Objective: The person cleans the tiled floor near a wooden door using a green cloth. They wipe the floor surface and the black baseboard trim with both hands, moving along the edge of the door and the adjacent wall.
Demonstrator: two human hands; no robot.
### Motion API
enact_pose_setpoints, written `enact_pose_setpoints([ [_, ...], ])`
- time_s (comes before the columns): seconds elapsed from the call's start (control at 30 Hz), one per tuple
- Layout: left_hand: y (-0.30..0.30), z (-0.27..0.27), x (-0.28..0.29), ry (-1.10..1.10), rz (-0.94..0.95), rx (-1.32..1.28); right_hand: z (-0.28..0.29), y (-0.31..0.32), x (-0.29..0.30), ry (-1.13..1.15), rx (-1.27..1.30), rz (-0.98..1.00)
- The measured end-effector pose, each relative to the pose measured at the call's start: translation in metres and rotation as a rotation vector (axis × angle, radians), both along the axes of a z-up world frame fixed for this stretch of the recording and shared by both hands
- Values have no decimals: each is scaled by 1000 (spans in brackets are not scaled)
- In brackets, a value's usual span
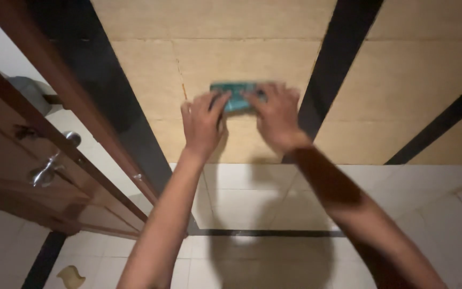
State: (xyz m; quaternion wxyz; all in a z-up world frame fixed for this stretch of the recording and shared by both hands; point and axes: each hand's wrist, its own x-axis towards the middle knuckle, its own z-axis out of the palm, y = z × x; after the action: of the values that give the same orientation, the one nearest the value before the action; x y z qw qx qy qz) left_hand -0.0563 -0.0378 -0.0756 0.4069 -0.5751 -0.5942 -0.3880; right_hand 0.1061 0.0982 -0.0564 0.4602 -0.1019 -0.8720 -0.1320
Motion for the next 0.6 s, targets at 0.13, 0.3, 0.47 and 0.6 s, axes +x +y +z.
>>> enact_pose_setpoints([
  [0.13,10,61,10,-14,-14,53,59,6,5,123,154,-64],
  [0.3,21,58,13,-18,-90,93,46,13,11,149,143,-46],
  [0.47,44,-7,21,-4,-85,95,-30,35,19,162,64,-111],
  [0.6,61,-42,44,19,-72,8,-66,51,46,143,12,-124],
])
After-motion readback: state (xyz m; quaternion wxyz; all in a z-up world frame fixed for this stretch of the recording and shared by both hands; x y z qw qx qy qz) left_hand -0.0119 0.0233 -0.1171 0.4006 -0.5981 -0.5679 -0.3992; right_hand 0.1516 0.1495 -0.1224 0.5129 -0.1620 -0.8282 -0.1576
